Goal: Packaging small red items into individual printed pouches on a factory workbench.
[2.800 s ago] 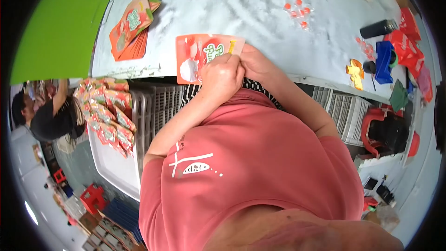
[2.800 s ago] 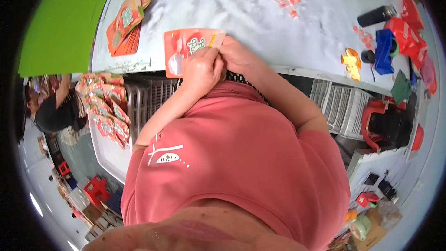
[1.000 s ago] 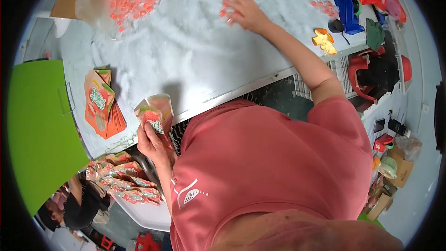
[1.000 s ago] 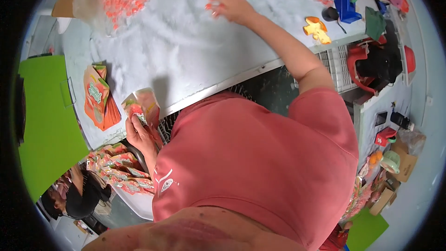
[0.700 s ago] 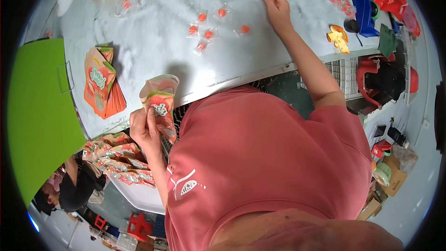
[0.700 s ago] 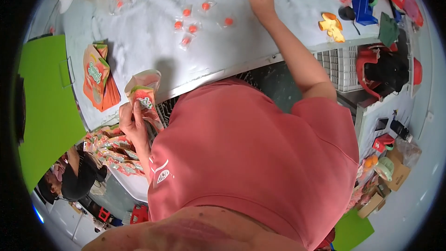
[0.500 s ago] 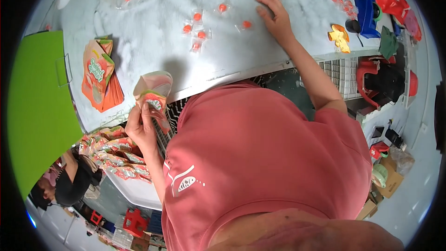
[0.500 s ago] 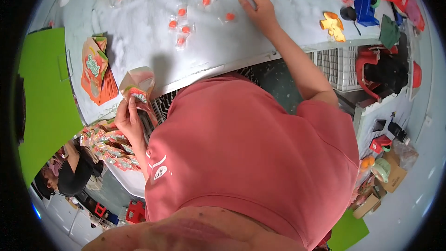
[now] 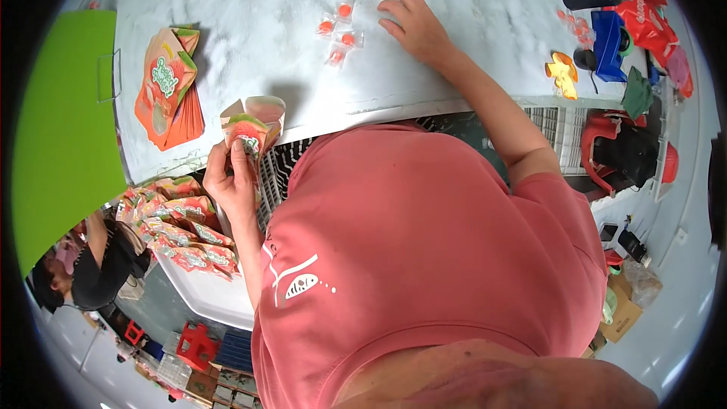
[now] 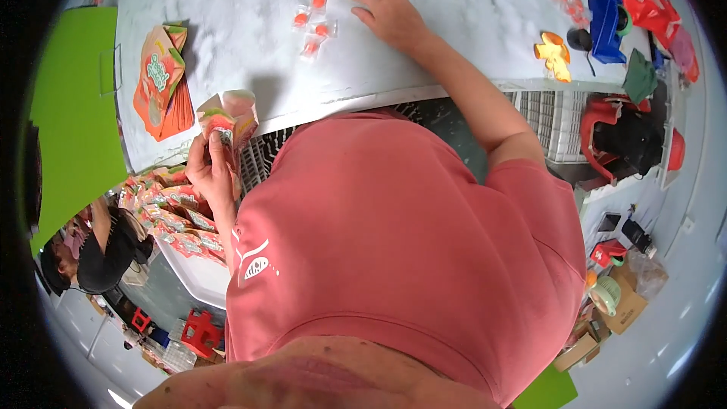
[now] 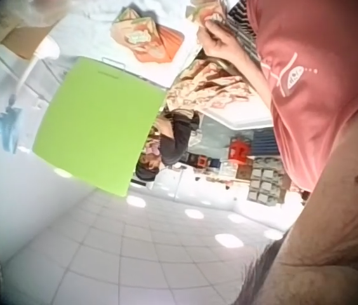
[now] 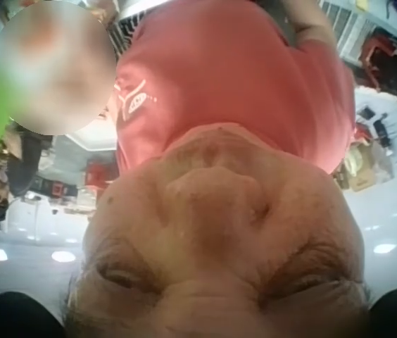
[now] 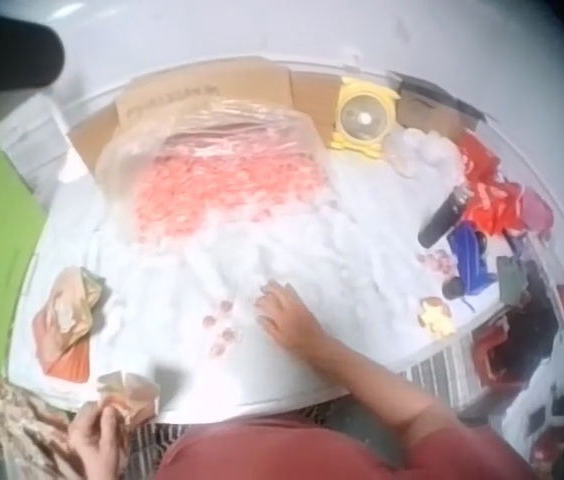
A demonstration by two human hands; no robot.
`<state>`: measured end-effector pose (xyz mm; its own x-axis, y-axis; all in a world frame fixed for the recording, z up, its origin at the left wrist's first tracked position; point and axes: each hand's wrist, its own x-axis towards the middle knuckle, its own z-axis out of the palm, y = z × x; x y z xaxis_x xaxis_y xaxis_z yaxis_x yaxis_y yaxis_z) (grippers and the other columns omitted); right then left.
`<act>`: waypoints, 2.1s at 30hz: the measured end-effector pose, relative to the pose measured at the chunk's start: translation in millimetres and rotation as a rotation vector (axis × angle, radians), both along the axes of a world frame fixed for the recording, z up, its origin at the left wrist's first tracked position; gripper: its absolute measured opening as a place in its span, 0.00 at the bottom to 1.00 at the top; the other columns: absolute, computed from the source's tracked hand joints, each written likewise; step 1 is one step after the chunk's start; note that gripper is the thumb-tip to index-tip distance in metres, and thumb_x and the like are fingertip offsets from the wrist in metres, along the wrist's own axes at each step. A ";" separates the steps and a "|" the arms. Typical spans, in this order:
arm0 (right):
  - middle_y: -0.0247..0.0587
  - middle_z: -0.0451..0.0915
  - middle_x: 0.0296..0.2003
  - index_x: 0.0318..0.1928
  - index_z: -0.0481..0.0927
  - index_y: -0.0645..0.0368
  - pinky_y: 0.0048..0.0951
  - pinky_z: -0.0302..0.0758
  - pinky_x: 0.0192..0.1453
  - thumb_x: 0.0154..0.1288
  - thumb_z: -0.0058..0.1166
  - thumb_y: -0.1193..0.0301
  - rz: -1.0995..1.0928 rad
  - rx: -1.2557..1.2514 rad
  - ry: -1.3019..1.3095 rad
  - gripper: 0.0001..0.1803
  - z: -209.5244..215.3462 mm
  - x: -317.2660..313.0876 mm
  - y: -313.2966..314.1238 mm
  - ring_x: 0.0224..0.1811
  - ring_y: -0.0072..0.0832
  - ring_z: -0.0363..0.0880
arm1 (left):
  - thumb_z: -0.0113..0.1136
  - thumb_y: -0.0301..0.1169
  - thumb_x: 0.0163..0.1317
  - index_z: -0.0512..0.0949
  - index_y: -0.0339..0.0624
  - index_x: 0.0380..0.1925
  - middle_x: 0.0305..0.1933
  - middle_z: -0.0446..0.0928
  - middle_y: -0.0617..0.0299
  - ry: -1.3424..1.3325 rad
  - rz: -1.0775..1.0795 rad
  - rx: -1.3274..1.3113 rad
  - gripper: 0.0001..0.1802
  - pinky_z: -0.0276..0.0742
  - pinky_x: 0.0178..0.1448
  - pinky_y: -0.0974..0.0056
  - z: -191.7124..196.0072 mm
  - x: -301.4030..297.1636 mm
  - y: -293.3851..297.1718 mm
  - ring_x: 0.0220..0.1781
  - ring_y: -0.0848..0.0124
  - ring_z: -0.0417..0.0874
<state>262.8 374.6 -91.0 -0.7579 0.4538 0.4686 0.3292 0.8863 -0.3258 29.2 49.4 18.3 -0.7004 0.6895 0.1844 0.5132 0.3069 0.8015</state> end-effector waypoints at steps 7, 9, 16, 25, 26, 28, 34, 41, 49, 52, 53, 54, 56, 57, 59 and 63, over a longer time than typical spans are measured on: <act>0.39 0.70 0.62 0.56 0.77 0.49 0.56 0.61 0.69 0.61 0.64 0.56 -0.025 -0.077 0.055 0.24 15.1 -13.6 -7.9 0.68 0.46 0.64 | 0.61 0.26 0.67 0.80 0.33 0.35 0.22 0.70 0.64 -0.075 0.020 -0.014 0.06 0.64 0.29 0.71 -9.2 -2.1 -3.5 0.25 0.79 0.64; 0.38 0.69 0.64 0.58 0.76 0.46 0.62 0.57 0.69 0.60 0.63 0.52 -0.044 0.062 0.000 0.27 26.7 -23.2 -11.2 0.69 0.47 0.63 | 0.61 0.26 0.67 0.80 0.33 0.35 0.22 0.70 0.64 -0.065 0.025 -0.011 0.06 0.64 0.29 0.72 -8.7 -1.9 -3.0 0.25 0.79 0.64; 0.37 0.65 0.67 0.63 0.73 0.39 0.68 0.52 0.70 0.61 0.62 0.55 0.134 0.028 -0.273 0.29 17.9 -30.8 -3.8 0.71 0.41 0.62 | 0.61 0.26 0.66 0.83 0.33 0.39 0.22 0.71 0.63 -0.078 0.006 -0.023 0.07 0.64 0.28 0.71 -9.8 -2.5 -7.1 0.24 0.78 0.64; 0.42 0.67 0.65 0.63 0.73 0.50 0.61 0.55 0.72 0.61 0.58 0.71 0.163 0.123 -0.164 0.27 35.4 -61.0 -47.0 0.70 0.38 0.63 | 0.60 0.27 0.67 0.83 0.34 0.39 0.21 0.71 0.62 -0.057 -0.014 -0.067 0.07 0.65 0.29 0.71 -10.7 -0.9 -8.4 0.23 0.78 0.65; 0.42 0.67 0.66 0.63 0.73 0.52 0.59 0.55 0.72 0.61 0.57 0.73 0.196 0.158 -0.227 0.27 34.3 -66.9 -51.5 0.70 0.38 0.63 | 0.60 0.26 0.67 0.83 0.33 0.39 0.21 0.71 0.61 -0.099 -0.001 -0.070 0.07 0.66 0.29 0.71 -10.0 -1.0 -7.5 0.23 0.78 0.66; 0.43 0.67 0.65 0.62 0.74 0.54 0.59 0.55 0.73 0.60 0.56 0.74 0.200 0.113 -0.173 0.27 25.6 -74.6 -61.1 0.70 0.38 0.63 | 0.60 0.26 0.67 0.82 0.33 0.39 0.21 0.71 0.61 -0.047 -0.031 -0.036 0.07 0.66 0.29 0.71 -7.8 3.7 -1.0 0.23 0.78 0.65; 0.45 0.69 0.63 0.59 0.75 0.57 0.60 0.56 0.73 0.58 0.56 0.77 0.117 0.054 0.021 0.25 24.6 -62.1 -59.5 0.68 0.39 0.67 | 0.59 0.26 0.67 0.82 0.33 0.38 0.21 0.71 0.61 -0.032 -0.005 -0.048 0.07 0.66 0.28 0.71 -2.8 8.9 -7.2 0.23 0.78 0.65; 0.46 0.70 0.64 0.58 0.76 0.55 0.60 0.59 0.70 0.62 0.57 0.73 0.045 -0.031 0.031 0.22 29.4 -46.6 -48.1 0.64 0.41 0.70 | 0.60 0.26 0.67 0.82 0.33 0.39 0.21 0.71 0.62 0.017 -0.036 -0.039 0.07 0.64 0.27 0.71 -5.3 6.2 -2.6 0.22 0.79 0.64; 0.48 0.64 0.68 0.67 0.70 0.49 0.60 0.58 0.70 0.61 0.63 0.57 -0.149 -0.129 0.091 0.34 0.7 -12.7 -25.8 0.70 0.45 0.63 | 0.60 0.26 0.67 0.82 0.34 0.39 0.20 0.70 0.63 0.013 -0.032 -0.070 0.06 0.64 0.27 0.71 -3.4 2.8 -1.6 0.22 0.79 0.64; 0.48 0.61 0.70 0.70 0.67 0.45 0.63 0.53 0.72 0.58 0.62 0.47 -0.006 -0.167 -0.011 0.41 14.7 -53.6 -52.5 0.73 0.50 0.57 | 0.60 0.25 0.66 0.83 0.34 0.38 0.19 0.68 0.63 0.000 -0.015 -0.075 0.06 0.63 0.26 0.71 -4.7 2.4 -1.2 0.21 0.78 0.63; 0.48 0.60 0.70 0.69 0.67 0.44 0.63 0.52 0.72 0.58 0.62 0.46 0.029 -0.153 -0.041 0.40 16.2 -68.0 -61.4 0.73 0.50 0.56 | 0.60 0.25 0.66 0.83 0.34 0.38 0.19 0.67 0.63 0.020 -0.025 -0.068 0.06 0.63 0.26 0.70 -3.1 3.1 1.2 0.21 0.78 0.62; 0.48 0.60 0.71 0.69 0.68 0.44 0.64 0.51 0.73 0.58 0.62 0.46 0.061 -0.140 -0.072 0.40 13.6 -82.1 -68.6 0.74 0.50 0.56 | 0.60 0.25 0.66 0.83 0.34 0.38 0.19 0.67 0.63 0.041 -0.035 -0.062 0.06 0.62 0.25 0.70 -2.6 4.1 3.7 0.20 0.78 0.62; 0.48 0.59 0.71 0.68 0.68 0.44 0.64 0.52 0.73 0.59 0.61 0.46 0.093 -0.126 -0.068 0.39 11.2 -111.6 -79.7 0.74 0.49 0.55 | 0.60 0.25 0.66 0.83 0.34 0.38 0.19 0.66 0.63 0.026 -0.044 -0.065 0.06 0.62 0.25 0.69 -0.7 5.6 2.8 0.20 0.77 0.62; 0.48 0.58 0.71 0.68 0.69 0.44 0.64 0.53 0.72 0.59 0.61 0.46 0.138 -0.122 -0.075 0.38 12.4 -121.5 -80.8 0.75 0.48 0.54 | 0.59 0.25 0.67 0.82 0.33 0.37 0.20 0.68 0.66 0.052 -0.057 -0.072 0.06 0.61 0.25 0.72 -1.4 4.7 0.7 0.21 0.81 0.63; 0.47 0.61 0.70 0.65 0.72 0.44 0.61 0.55 0.72 0.59 0.62 0.49 0.190 -0.151 0.004 0.35 14.8 -132.7 -71.1 0.73 0.47 0.57 | 0.59 0.25 0.68 0.81 0.33 0.35 0.22 0.72 0.69 0.090 -0.049 -0.105 0.06 0.62 0.27 0.74 4.5 5.1 -2.6 0.23 0.84 0.65; 0.39 0.77 0.56 0.49 0.83 0.49 0.41 0.71 0.63 0.58 0.63 0.68 0.035 -0.135 0.410 0.16 6.1 -131.8 22.1 0.60 0.41 0.73 | 0.59 0.26 0.68 0.81 0.33 0.38 0.24 0.74 0.65 0.088 0.025 -0.128 0.07 0.67 0.32 0.72 20.2 9.9 -3.3 0.26 0.81 0.69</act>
<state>131.0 396.7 -84.9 -0.5369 0.5093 0.6725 0.1190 0.8350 -0.5373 39.0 46.1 38.5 -0.7024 0.6941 0.1576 0.5710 0.4173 0.7070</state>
